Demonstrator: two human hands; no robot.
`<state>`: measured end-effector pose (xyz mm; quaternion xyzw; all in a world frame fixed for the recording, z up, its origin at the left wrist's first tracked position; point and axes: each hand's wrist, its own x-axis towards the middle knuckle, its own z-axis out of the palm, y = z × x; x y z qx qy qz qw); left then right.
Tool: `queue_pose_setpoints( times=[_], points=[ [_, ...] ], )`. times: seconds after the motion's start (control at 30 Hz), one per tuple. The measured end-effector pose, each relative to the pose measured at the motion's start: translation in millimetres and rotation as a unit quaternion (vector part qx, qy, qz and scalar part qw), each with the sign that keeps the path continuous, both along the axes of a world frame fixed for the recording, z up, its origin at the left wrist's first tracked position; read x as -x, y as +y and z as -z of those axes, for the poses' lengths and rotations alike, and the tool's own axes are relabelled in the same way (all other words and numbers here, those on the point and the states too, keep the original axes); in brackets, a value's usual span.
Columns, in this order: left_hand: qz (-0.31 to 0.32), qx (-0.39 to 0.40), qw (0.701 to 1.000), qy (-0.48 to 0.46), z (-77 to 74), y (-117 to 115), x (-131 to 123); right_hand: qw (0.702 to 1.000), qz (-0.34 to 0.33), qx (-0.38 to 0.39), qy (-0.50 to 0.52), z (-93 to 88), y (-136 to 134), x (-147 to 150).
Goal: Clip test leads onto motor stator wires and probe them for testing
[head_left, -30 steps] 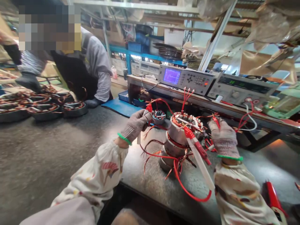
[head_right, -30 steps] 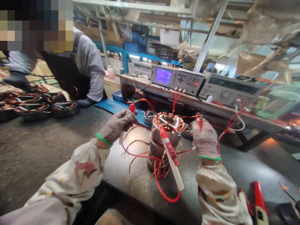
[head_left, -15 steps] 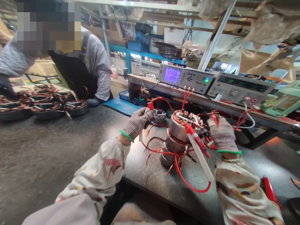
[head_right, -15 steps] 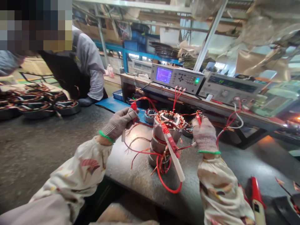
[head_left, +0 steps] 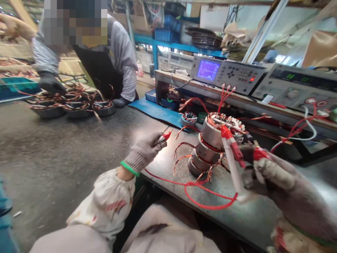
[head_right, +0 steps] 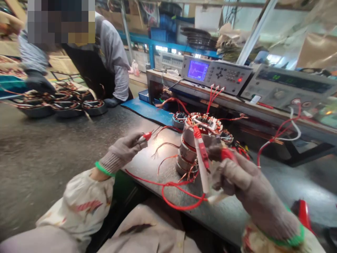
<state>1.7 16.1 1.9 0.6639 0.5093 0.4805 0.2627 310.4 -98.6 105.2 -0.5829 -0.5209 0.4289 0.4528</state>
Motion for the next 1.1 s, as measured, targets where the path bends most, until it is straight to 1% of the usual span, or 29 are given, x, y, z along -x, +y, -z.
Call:
queue_pose_setpoints(
  times=[0.07, 0.13, 0.2, 0.27, 0.3, 0.4, 0.47, 0.53, 0.57, 0.63, 0.7, 0.73, 0.77, 0.8, 0.83, 0.87, 0.9, 0.93, 0.97, 1.0, 1.1],
  points=[
    [-0.012, -0.014, 1.0, 0.008, 15.5, 1, 3, 0.998, -0.037, 0.002, 0.046, 3.1, 2, 18],
    [0.005, -0.037, 0.999, -0.021, 21.8, 6, -4, 0.994, -0.062, -0.003, 0.091, 3.9, 9, 27],
    [0.031, -0.035, 0.994, -0.095, 20.5, 9, -18, 0.992, -0.063, 0.007, 0.11, 5.5, 11, 23],
    [0.044, 0.003, 0.984, -0.175, 14.8, 8, -30, 0.992, -0.076, 0.051, 0.092, 11.6, 2, 8],
    [0.048, 0.029, 0.978, -0.199, 11.4, 7, -35, 0.991, -0.079, 0.083, 0.074, 16.6, -6, -1],
    [0.057, 0.087, 0.968, -0.228, 4.1, 4, -41, 0.984, -0.046, 0.169, 0.027, 35.8, -28, -20],
    [0.06, 0.099, 0.962, -0.246, 3.4, 5, -42, 0.982, -0.027, 0.188, 0.016, 46.7, -31, -23],
    [0.052, 0.1, 0.959, -0.259, 4.9, 7, -43, 0.984, -0.053, 0.172, 0.009, 53.1, -25, -20],
    [0.046, 0.099, 0.96, -0.258, 5.6, 7, -44, 0.986, -0.072, 0.152, 0.006, 54.4, -20, -18],
    [0.032, 0.099, 0.961, -0.255, 5.8, 7, -45, 0.989, -0.11, 0.095, -0.007, 54.1, -11, -17],
    [0.025, 0.104, 0.96, -0.258, 4.1, 6, -46, 0.99, -0.13, 0.043, -0.024, 52.3, -6, -21],
    [0.026, 0.109, 0.96, -0.257, 2.7, 6, -45, 0.992, -0.116, 0.021, -0.035, 51.7, -3, -26],
    [0.029, 0.114, 0.96, -0.253, 1.3, 5, -44, 0.995, -0.076, -0.003, -0.059, 51.6, 0, -30],
    [0.034, 0.118, 0.962, -0.245, 0.0, 5, -43, 0.994, -0.012, -0.035, -0.101, 52.2, 5, -36],
    [0.038, 0.121, 0.963, -0.238, -0.8, 5, -42, 0.982, 0.063, -0.078, -0.16, 53.5, 13, -40],
    [0.04, 0.122, 0.964, -0.235, -1.2, 5, -41, 0.957, 0.129, -0.121, -0.23, 55.2, 23, -44],
    [0.04, 0.122, 0.963, -0.236, -1.1, 5, -41, 0.924, 0.177, -0.155, -0.301, 57.3, 36, -48],
    [0.037, 0.122, 0.962, -0.243, -0.7, 6, -41, 0.894, 0.202, -0.17, -0.363, 59.5, 50, -50],
    [0.032, 0.121, 0.959, -0.253, -0.2, 6, -41, 0.874, 0.211, -0.167, -0.406, 61.6, 65, -52],
    [0.028, 0.122, 0.957, -0.261, 0.3, 6, -42, 0.867, 0.215, -0.146, -0.426, 63.6, 79, -53],
    [0.031, 0.128, 0.954, -0.267, 0.3, 6, -44, 0.874, 0.246, -0.072, -0.412, 69.2, 110, -57]
  ],
)
